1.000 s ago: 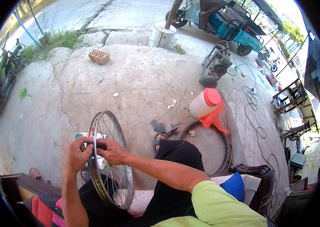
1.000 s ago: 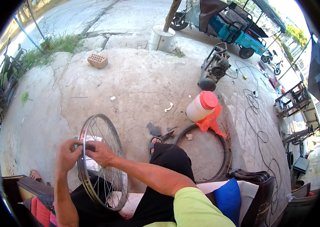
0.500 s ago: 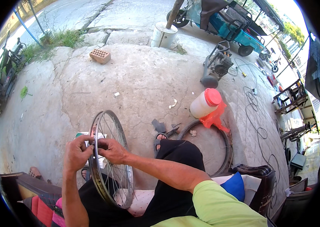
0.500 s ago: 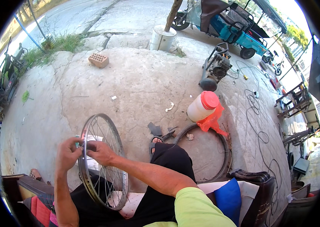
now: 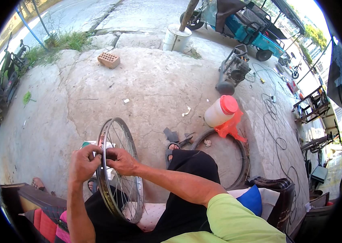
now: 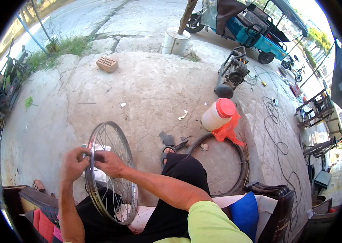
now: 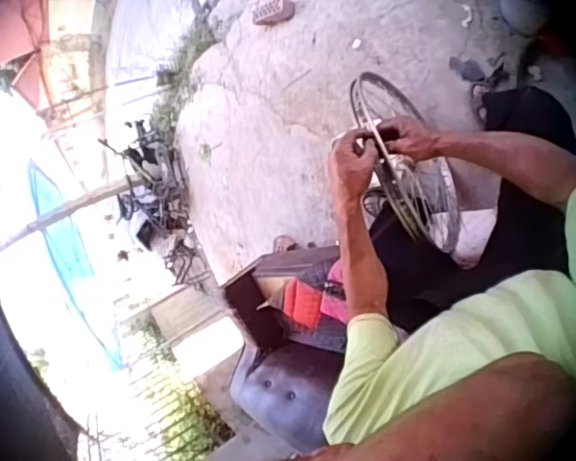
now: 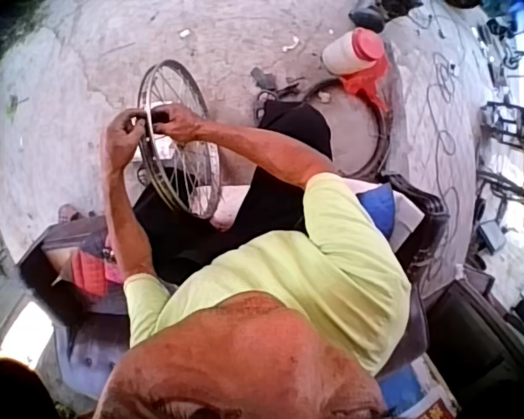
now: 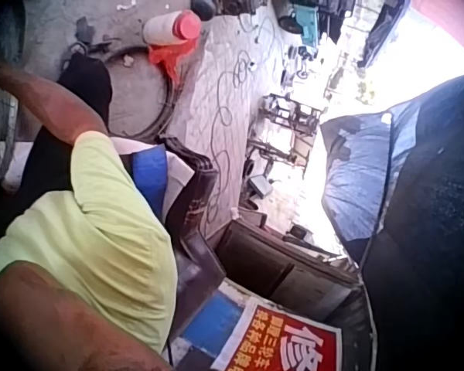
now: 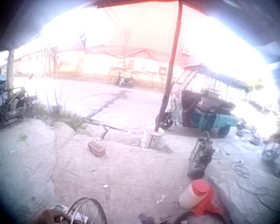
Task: The person sits on a sofa and works on a bicycle wheel held on their lap. They repeatedly rotate the wheel and use their fingers to adjust the spokes and rim, occasionally reaching for a small tool on the sofa to make precise adjustments.
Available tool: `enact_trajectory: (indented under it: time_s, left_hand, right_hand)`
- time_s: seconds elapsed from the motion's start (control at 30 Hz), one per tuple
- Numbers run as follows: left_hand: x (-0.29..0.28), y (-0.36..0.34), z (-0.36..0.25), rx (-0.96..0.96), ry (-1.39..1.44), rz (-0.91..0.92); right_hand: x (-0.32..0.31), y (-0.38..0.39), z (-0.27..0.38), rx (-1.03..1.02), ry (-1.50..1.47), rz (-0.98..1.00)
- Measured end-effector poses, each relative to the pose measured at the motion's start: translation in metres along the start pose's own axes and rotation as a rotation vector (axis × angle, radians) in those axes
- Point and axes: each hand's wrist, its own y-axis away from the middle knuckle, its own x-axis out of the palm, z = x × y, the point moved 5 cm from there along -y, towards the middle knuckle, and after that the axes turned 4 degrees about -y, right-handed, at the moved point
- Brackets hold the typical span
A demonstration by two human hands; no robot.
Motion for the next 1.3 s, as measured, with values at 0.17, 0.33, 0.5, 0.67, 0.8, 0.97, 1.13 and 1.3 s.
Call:
enact_trajectory:
  time_s: [0.17,0.33,0.5,0.67,0.8,0.97,1.13,1.3]
  left_hand:
    - [0.003,0.001,-0.003,-0.028,-0.03,-0.071]
    - [0.001,0.0,-0.006,-0.004,-0.018,-0.006]
    - [0.0,0.002,-0.002,-0.062,-0.044,-0.025]
    - [-0.005,0.003,-0.005,-0.017,-0.017,-0.002]
    - [-0.007,0.004,-0.003,-0.09,-0.082,0.119]
    - [-0.004,0.005,0.0,0.077,-0.093,-0.113]
    - [-0.012,0.003,-0.005,0.104,-0.07,-0.129]
    - [-0.016,-0.001,0.031,-0.247,0.745,-0.142]
  right_hand:
    - [-0.002,0.0,-0.001,0.01,0.018,0.026]
    - [-0.006,-0.002,-0.01,0.005,0.049,0.025]
    - [-0.011,-0.001,-0.011,-0.022,0.026,-0.1]
    - [-0.016,0.002,-0.016,0.052,-0.111,-0.224]
    - [-0.015,0.001,-0.018,0.037,-0.114,-0.175]
    - [-0.014,-0.001,-0.017,0.044,-0.056,-0.115]
    - [0.004,0.011,-0.018,0.127,0.06,0.008]
    - [0.002,0.013,-0.029,0.156,0.025,-0.019]
